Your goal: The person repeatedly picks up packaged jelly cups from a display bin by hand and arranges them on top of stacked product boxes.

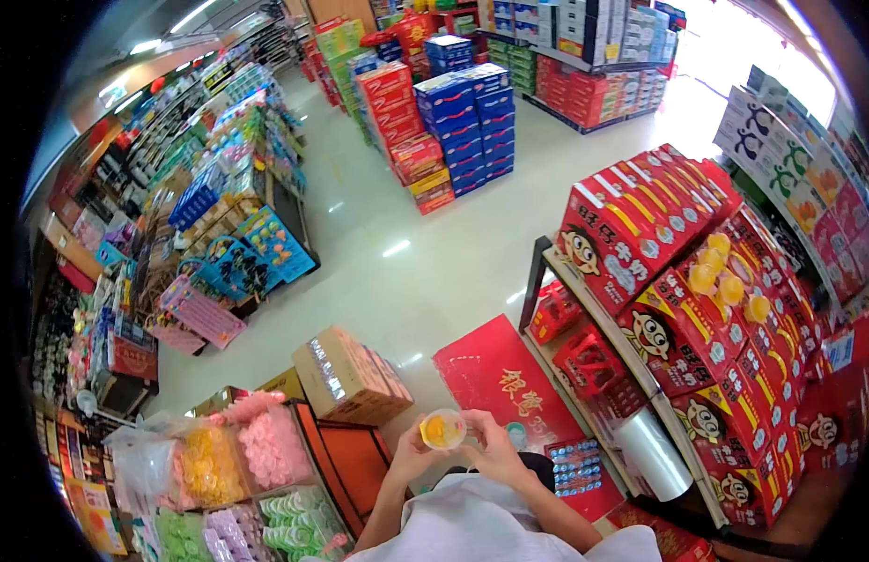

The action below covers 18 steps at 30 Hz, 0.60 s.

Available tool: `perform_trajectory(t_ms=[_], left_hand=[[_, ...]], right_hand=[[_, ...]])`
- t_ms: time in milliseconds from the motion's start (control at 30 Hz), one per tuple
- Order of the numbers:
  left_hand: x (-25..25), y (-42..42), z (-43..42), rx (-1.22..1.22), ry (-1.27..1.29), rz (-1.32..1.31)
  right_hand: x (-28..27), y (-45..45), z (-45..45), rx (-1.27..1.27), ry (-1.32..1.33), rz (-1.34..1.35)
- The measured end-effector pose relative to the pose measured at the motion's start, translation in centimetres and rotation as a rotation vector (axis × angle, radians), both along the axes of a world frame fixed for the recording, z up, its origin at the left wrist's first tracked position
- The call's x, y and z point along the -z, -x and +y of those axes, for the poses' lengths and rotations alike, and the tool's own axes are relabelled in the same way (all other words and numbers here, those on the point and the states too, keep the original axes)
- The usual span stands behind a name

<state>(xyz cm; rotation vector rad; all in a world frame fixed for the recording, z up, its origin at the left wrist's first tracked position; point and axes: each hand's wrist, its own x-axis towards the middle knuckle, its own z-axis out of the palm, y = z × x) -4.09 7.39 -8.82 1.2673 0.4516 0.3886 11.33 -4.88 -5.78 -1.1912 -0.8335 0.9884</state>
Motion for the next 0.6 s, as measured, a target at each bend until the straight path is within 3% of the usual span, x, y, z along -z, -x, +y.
perform_trajectory(t_ms=[133,500,600], left_hand=[[0.4,-3.5,-0.8,0.017,0.095,-0.028],[0.9,-15.3,-2.8,0.218,-0.008,0.004],[0.3,-18.5,-3.9,0.279,-0.03,0.025]], right_hand=[[0.9,-2.0,-1.4,0.081,0.06,0.006],[3.6,-11.7,-6.4,0.198,0.101,-0.278],[-0.6,-13.7,-7.9,0.219,0.122,-0.164]])
